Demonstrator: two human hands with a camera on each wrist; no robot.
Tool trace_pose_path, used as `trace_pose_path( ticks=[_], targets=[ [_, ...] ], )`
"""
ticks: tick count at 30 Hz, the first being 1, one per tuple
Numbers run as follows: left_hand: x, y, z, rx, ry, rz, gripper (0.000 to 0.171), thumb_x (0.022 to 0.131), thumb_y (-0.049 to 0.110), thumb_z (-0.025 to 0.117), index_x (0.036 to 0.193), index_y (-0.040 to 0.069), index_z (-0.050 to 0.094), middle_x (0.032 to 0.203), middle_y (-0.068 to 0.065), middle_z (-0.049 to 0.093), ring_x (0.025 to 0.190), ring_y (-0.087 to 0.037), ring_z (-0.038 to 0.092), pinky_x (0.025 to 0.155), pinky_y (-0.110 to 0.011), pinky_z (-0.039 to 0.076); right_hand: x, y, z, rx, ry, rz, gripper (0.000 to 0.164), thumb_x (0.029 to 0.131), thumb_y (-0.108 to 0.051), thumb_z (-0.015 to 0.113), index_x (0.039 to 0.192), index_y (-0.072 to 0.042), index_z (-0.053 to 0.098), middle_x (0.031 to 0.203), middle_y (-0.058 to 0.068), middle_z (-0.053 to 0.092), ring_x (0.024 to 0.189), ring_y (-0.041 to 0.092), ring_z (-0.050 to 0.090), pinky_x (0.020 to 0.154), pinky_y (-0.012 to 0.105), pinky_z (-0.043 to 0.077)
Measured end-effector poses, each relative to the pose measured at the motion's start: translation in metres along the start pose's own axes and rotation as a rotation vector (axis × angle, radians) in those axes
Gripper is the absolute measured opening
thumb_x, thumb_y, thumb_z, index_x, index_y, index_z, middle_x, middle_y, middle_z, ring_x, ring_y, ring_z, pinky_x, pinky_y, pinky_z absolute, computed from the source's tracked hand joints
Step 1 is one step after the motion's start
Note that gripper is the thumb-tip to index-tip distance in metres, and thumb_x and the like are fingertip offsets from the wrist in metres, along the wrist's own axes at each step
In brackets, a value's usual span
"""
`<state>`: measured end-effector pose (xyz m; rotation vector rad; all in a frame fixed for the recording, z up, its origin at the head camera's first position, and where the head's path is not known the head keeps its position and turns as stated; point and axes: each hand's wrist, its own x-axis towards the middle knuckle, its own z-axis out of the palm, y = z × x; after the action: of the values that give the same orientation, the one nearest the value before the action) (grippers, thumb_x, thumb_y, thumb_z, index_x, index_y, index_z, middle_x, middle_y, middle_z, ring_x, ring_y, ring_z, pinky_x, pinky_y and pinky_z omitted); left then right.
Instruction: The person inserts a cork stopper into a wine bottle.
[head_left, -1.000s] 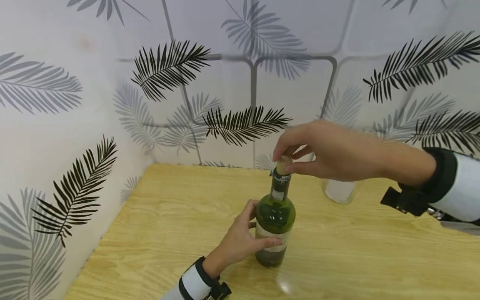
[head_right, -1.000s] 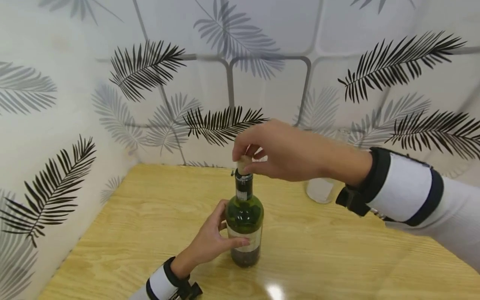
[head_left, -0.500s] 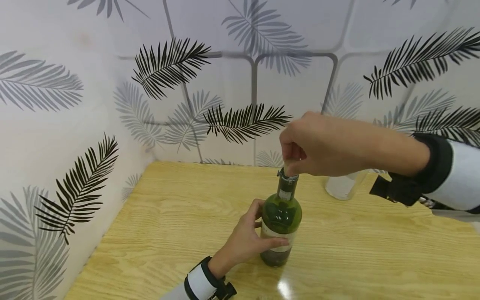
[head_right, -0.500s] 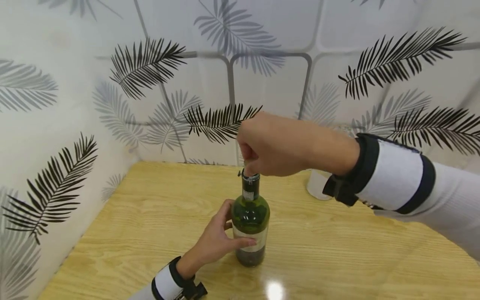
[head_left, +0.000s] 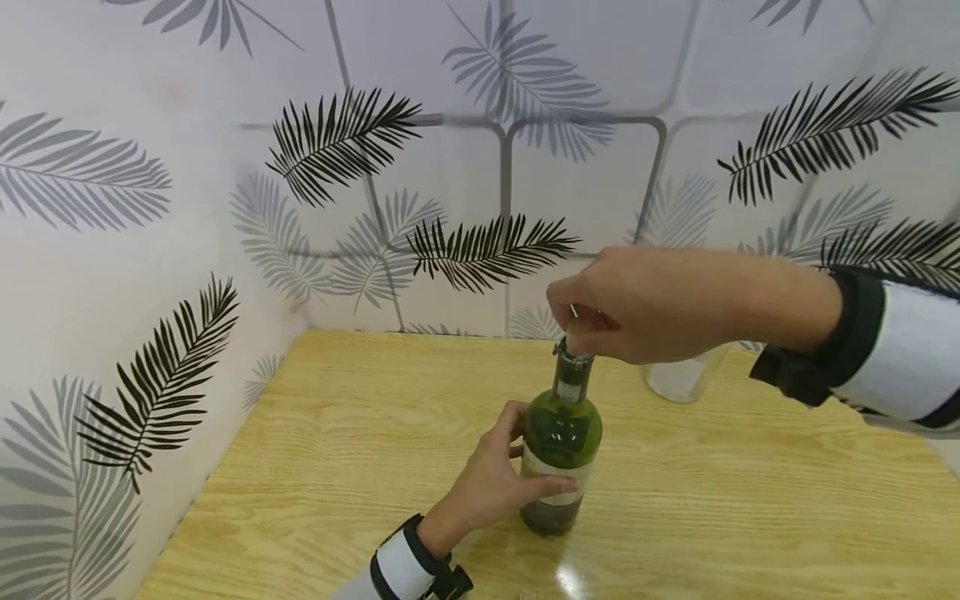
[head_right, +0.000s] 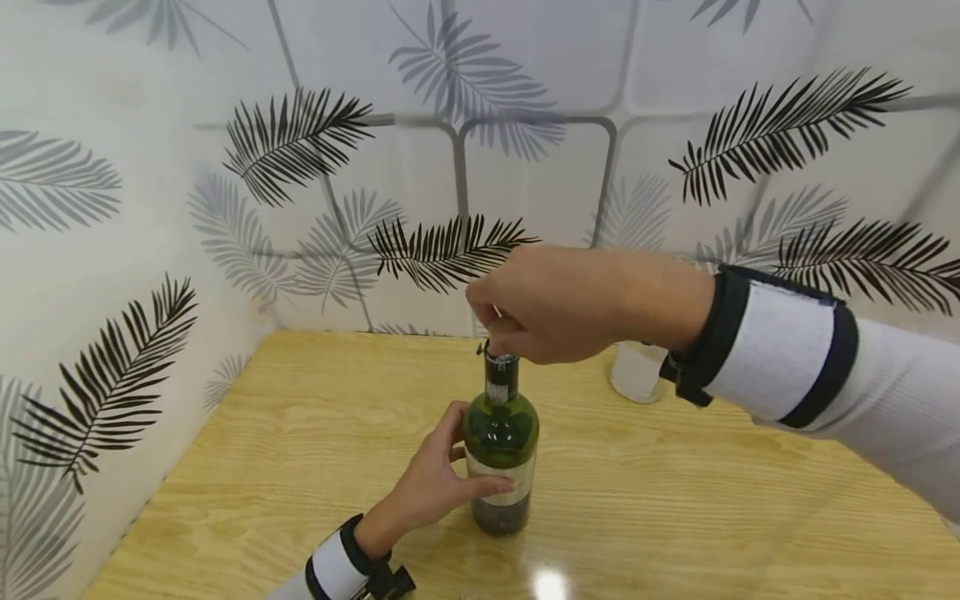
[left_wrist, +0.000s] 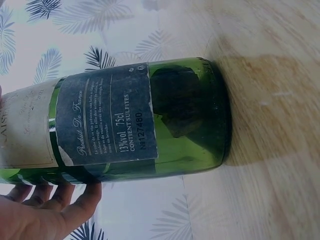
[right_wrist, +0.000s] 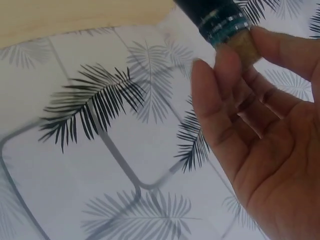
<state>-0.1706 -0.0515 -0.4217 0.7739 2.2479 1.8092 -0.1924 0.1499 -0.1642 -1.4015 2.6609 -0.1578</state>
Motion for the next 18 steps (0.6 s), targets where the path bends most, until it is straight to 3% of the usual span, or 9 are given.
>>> trace_pose_path(
  ticks=[5, 12, 15, 18],
  targets=[
    [0.001, 0.002, 0.004, -0.005, 0.031, 0.011, 0.072, 0.087, 0.019, 0.090, 0.146, 0.011, 0.048, 0.140, -0.011, 0.065, 0.131, -0.031, 0.061, 0.106, -0.064, 0.051, -0.002, -0.003, 0.004, 0.005, 0.082, -0.001, 0.021, 0.101, -0.017, 0.074, 0.085, -0.019, 0.059, 0.064, -0.010, 0.045, 0.055, 0.004, 0.041, 0.053, 0.028, 0.042],
    [-0.003, 0.004, 0.016, -0.013, 0.101, 0.000, 0.073, 0.088, 0.024, 0.090, 0.143, 0.009, 0.045, 0.139, -0.011, 0.063, 0.131, -0.031, 0.060, 0.108, -0.063, 0.051, -0.007, -0.005, 0.006, -0.015, 0.073, 0.135, 0.020, 0.102, -0.023, 0.074, 0.088, -0.015, 0.063, 0.061, -0.008, 0.047, 0.052, 0.006, 0.045, 0.055, 0.031, 0.046],
    [-0.003, 0.003, 0.013, -0.014, 0.069, -0.005, 0.080, 0.089, 0.023, 0.089, 0.151, 0.012, 0.040, 0.141, -0.012, 0.061, 0.134, -0.031, 0.057, 0.110, -0.064, 0.048, -0.010, -0.003, 0.006, 0.015, 0.030, 0.096, 0.013, 0.104, -0.022, 0.072, 0.099, -0.012, 0.066, 0.067, -0.011, 0.057, 0.057, 0.004, 0.047, 0.057, 0.031, 0.047],
    [-0.002, 0.001, 0.005, -0.008, -0.020, 0.008, 0.090, 0.091, 0.025, 0.087, 0.162, 0.021, 0.033, 0.150, -0.012, 0.057, 0.142, -0.030, 0.052, 0.114, -0.065, 0.044, -0.011, -0.001, 0.007, 0.039, 0.001, 0.032, 0.012, 0.105, -0.020, 0.070, 0.111, -0.010, 0.067, 0.076, -0.013, 0.068, 0.062, 0.003, 0.052, 0.061, 0.032, 0.051]
  ],
)
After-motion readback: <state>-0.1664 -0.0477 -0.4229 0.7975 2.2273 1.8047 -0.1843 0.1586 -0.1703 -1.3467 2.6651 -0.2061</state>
